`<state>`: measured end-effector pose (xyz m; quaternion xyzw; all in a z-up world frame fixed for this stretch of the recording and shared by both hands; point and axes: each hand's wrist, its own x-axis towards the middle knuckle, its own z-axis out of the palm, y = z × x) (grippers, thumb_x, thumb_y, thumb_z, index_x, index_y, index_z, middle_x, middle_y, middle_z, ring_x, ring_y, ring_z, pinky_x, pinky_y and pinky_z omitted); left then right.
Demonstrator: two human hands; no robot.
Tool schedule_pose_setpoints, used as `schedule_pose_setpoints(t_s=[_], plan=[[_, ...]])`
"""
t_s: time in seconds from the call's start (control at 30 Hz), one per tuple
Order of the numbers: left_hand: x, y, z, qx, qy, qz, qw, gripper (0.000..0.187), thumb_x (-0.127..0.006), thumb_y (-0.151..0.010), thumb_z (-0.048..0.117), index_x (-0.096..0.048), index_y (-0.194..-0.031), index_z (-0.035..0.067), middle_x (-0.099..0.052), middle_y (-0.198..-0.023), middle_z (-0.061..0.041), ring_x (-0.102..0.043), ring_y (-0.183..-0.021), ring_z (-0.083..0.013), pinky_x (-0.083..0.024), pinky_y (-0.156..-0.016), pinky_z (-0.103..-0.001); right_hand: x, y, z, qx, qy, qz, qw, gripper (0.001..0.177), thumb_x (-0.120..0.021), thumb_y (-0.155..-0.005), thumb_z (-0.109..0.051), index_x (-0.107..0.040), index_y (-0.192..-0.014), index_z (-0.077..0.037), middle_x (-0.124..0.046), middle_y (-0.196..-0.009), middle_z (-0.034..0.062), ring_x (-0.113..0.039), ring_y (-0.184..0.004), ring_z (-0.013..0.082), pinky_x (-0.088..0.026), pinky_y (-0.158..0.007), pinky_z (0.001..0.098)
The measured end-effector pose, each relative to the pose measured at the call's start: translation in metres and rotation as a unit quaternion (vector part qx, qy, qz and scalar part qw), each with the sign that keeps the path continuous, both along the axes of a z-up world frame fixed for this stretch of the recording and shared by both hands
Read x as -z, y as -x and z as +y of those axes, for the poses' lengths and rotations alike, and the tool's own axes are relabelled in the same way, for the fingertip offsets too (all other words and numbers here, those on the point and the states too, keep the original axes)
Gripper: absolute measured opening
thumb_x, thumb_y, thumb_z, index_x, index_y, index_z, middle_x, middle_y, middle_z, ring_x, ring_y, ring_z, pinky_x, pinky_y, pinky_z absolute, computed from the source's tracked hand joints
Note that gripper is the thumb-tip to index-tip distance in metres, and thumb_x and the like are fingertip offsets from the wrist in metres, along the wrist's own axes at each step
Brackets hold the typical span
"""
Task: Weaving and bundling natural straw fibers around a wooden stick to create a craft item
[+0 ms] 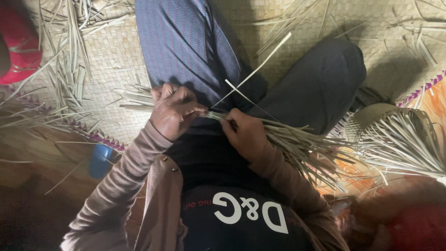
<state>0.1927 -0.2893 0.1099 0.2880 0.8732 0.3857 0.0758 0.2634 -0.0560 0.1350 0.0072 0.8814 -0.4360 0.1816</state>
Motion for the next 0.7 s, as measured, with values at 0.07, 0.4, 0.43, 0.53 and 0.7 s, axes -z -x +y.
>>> schedule_pose_setpoints(t_s=[0.07,0.4,0.43,0.53,0.7], plan=[[0.004,0.000,-0.002,0.006,-0.003,-0.018,1.000,0.010,-0.080,-0.087,0.029,-0.074,-0.095,0.030,-0.059,-0.099,0.004,-0.052,-0.102,-0.0248,-0.030,-0.087,-0.044,0.005,-0.003,0.003,-0.004,-0.003,-0.012,1.000,0.019,-0.066,-0.103,-0.023,-0.057,-0.089,-0.013,-0.061,-0.061,0.0114,-0.066,-0.056,0.0349,-0.054,-0.045,0.0422],[0.003,0.002,-0.003,0.007,-0.016,-0.060,0.998,0.017,-0.081,-0.083,0.021,-0.075,-0.097,0.030,-0.059,-0.101,0.004,-0.051,-0.104,-0.0243,-0.029,-0.090,-0.044,-0.002,0.004,-0.001,-0.006,-0.004,-0.047,0.999,0.020,-0.069,-0.099,-0.021,-0.059,-0.085,-0.011,-0.064,-0.059,0.0146,-0.064,-0.048,0.0325,-0.050,-0.039,0.0372],[0.002,0.003,-0.003,0.007,-0.016,-0.060,0.998,0.017,-0.081,-0.083,0.021,-0.075,-0.097,0.030,-0.059,-0.101,0.004,-0.051,-0.104,-0.0243,-0.029,-0.090,-0.044,-0.002,0.006,0.000,-0.006,-0.005,-0.047,0.999,0.020,-0.069,-0.099,-0.021,-0.059,-0.085,-0.011,-0.064,-0.059,0.0146,-0.064,-0.048,0.0325,-0.050,-0.039,0.0372],[0.000,0.004,-0.003,0.011,-0.023,-0.066,0.998,0.017,-0.081,-0.082,0.020,-0.076,-0.096,0.029,-0.059,-0.099,0.003,-0.051,-0.102,-0.0251,-0.029,-0.091,-0.043,-0.001,0.009,0.001,-0.020,-0.012,-0.080,0.997,0.023,-0.065,-0.103,-0.027,-0.059,-0.088,-0.010,-0.065,-0.062,0.0180,-0.066,-0.055,0.0389,-0.053,-0.043,0.0443],[-0.007,0.007,-0.001,0.002,-0.048,-0.072,0.996,0.009,-0.081,-0.088,0.026,-0.076,-0.094,0.029,-0.059,-0.097,0.004,-0.051,-0.101,-0.0231,-0.029,-0.090,-0.041,0.004,0.011,-0.002,-0.045,-0.108,-0.077,0.990,0.032,-0.065,-0.103,-0.041,-0.058,-0.087,-0.014,-0.067,-0.062,0.0106,-0.068,-0.053,0.0311,-0.054,-0.044,0.0391]])
